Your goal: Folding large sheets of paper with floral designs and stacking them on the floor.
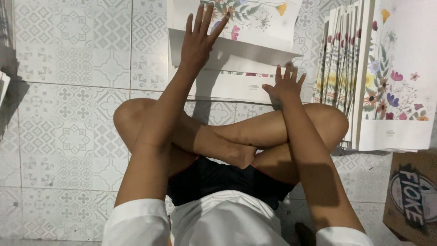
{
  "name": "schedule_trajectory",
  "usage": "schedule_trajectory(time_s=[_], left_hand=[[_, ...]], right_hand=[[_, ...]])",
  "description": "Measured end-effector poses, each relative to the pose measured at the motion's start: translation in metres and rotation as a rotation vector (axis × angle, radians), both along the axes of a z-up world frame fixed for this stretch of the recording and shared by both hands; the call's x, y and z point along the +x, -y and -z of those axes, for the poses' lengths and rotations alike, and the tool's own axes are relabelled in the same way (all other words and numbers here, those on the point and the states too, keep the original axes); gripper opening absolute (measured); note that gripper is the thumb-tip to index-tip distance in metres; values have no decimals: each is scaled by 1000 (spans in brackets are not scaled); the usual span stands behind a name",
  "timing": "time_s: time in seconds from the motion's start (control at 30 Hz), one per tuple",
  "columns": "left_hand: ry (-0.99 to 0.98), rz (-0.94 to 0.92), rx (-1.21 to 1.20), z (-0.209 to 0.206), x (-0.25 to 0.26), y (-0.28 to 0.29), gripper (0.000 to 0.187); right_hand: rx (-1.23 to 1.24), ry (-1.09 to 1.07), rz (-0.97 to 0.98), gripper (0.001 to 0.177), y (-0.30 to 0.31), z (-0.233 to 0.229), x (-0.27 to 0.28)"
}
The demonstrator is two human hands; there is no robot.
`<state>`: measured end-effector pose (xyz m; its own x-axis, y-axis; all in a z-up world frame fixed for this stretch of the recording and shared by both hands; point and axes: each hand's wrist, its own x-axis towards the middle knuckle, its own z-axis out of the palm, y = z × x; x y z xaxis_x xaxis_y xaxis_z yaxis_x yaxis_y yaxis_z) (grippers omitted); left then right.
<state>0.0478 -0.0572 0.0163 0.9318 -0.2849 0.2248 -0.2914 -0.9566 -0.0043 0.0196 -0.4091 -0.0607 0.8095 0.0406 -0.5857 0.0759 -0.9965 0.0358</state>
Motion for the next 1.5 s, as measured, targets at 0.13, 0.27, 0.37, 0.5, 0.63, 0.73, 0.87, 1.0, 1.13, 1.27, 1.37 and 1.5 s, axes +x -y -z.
schedule_trajectory(time_s=[0.13,0.27,0.37,0.5,0.63,0.73,0.87,1.0,1.13,1.27,1.37,1.5], left_hand=[[3,-42,82,62,29,-9,74],[-7,34,-17,78,8,-8,14],[-106,53,-73,104,-14,-6,41],[-279,10,-165,119,-38,-5,67],[-487,-34,-319,1,-72,27,64],[-163,446,-798,-138,-111,54,34],[-9,796,-939,-242,-173,73,31],[170,1149,-1129,-279,-210,97,23],[146,1029,-1047,-238,-223,142,20],[128,780,-788,-181,-176,118,37],[-132,503,-613,-122,-113,86,35],[-299,136,-279,19,-70,42,64]], right_hand=[[-66,541,-278,58,-35,-63,-7],[407,968,-581,33,-75,-104,2],[430,774,-479,65,-86,-97,8],[346,503,-431,70,-78,-40,2],[364,369,-369,72,-87,-34,-4],[324,300,-338,87,-82,-29,-2],[314,285,-359,72,-91,-52,-6],[321,239,-323,72,-92,-51,-4],[322,288,-347,72,-90,-47,-8],[326,279,-331,70,-92,-49,-7],[326,284,-370,76,-80,-24,-2],[299,274,-370,77,-86,-31,-4]])
